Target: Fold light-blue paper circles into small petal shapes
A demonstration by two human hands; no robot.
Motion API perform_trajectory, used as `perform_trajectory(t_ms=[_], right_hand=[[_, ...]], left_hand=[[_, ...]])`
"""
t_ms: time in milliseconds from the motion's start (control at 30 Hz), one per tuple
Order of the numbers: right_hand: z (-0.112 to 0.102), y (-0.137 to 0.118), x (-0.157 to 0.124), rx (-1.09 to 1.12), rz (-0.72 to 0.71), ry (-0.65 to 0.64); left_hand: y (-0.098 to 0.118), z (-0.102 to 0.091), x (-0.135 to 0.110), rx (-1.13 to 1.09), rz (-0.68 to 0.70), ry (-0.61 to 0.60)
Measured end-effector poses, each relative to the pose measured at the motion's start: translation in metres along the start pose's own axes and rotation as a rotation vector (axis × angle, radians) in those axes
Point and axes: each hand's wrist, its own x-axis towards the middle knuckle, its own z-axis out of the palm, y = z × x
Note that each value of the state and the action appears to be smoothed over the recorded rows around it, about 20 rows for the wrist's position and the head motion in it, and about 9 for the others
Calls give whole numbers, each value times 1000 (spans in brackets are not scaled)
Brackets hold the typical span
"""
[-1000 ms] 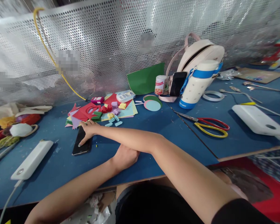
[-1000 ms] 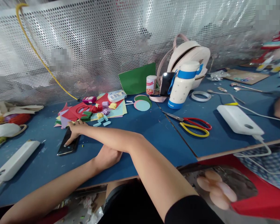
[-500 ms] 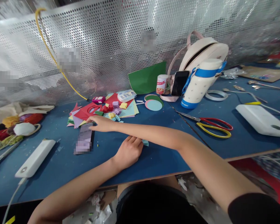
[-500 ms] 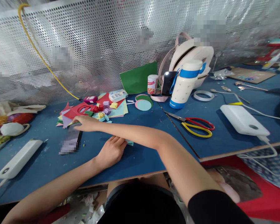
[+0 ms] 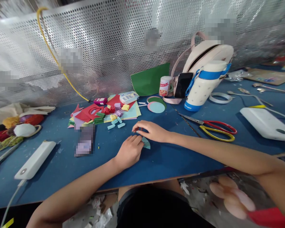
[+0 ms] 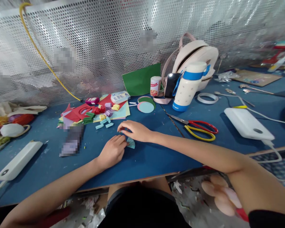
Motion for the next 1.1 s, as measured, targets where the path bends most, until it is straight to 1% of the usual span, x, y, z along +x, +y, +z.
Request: perform_trajectory(t_ms=[67,100,167,200,333,433,533,600,800,933,1000,1100], right_hand=[[3,-9,17,55,-51,-55],[6,-13,29,89,-83,-102],[14,-20,56,174,-165,-265],[20,-24,70,179,-213,-334],[53,-36,116,35,-347,-433],[76,-41,136,-60,-404,-435],[90,-40,145,-134,-420,-479],[96,-35,147,-121,-407,-481],[102,-23,148,9,-295,-405],[99,-23,145,90,-169,-324],[96,-24,144,77,-185,-314],[88,-24,142,18,-296,-375]], left_hand=[[-1,3,-1,-14,-15,8],[-1,4,-2,-25,-26,4],[-1,4,-3,-39,-39,-20],[-1,4,-4,-39,-39,-34],[1,0,-4,-9,-29,-55],[2,0,-5,-6,-51,-72],[1,2,-6,-18,-50,-91],[0,3,-6,-25,-42,-95],[0,5,-5,-32,-46,-80],[0,5,-4,-50,-47,-65],[0,4,-4,-45,-46,-62],[0,3,-4,-47,-38,-60]])
